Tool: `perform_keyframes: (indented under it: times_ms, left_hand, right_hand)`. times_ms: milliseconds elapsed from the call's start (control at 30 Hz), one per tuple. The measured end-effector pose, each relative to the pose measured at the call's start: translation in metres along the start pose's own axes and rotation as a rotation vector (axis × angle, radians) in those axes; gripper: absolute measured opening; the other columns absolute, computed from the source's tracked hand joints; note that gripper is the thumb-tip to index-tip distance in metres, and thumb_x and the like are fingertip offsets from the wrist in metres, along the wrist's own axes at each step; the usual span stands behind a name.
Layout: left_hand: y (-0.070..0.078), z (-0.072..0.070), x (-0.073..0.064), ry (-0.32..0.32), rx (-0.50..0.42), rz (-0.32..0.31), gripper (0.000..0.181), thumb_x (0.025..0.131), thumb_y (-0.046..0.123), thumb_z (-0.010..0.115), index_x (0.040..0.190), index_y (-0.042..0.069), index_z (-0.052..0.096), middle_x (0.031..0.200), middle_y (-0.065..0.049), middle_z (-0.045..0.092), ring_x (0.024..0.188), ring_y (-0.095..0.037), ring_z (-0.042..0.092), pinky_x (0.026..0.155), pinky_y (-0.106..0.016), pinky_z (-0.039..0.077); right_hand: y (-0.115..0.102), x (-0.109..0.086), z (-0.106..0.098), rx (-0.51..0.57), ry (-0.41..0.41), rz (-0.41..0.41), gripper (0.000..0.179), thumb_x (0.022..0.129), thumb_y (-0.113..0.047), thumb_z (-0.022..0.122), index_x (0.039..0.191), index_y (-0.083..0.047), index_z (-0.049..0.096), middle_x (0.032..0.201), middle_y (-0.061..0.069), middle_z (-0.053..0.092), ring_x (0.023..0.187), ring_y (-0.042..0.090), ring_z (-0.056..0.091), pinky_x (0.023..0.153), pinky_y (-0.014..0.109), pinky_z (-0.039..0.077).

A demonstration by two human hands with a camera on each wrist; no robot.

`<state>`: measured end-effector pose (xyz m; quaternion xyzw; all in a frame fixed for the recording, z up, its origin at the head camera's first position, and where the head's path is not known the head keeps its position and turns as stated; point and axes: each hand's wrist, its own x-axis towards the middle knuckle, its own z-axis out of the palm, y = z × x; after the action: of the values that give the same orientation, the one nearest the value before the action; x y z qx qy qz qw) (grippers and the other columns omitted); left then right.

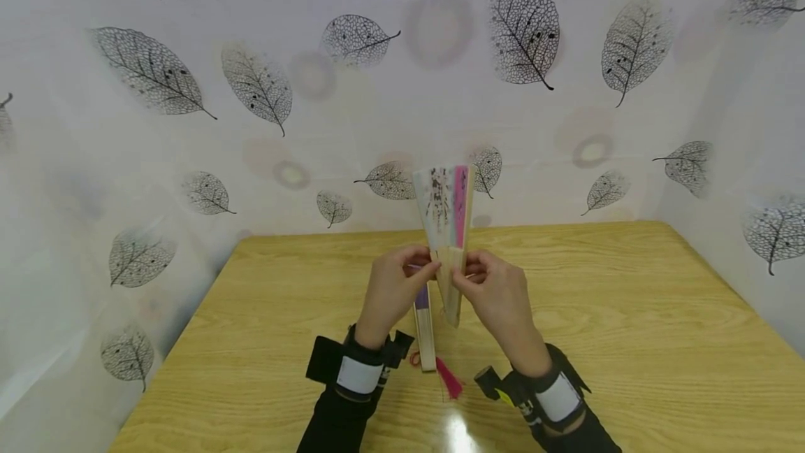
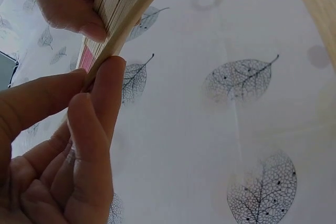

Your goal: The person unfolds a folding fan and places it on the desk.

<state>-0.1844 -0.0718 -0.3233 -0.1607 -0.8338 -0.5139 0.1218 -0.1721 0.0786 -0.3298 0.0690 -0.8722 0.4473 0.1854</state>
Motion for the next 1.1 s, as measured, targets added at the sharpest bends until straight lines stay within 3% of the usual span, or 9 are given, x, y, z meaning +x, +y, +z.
perform_keyframes:
  times_ms: [1100]
  left_hand:
    - [0.0006,-0.0014,0.0003,-0.018,-0.007,-0.038,0.016,0.084,0.013,0.066,0.095,0.002,0.068,0.085,-0.012,0.070,0.069,-0.019,0.068,0.062,-0.020,0.054]
  right_hand:
    - [0.0043,0.0032,-0.0056,-0.067,0.019,0.028,0.019,0.079,-0.013,0.068,0.090,0.002,0.066,0.080,0.014,0.070,0.069,0.022,0.068,0.058,0.032,0.055]
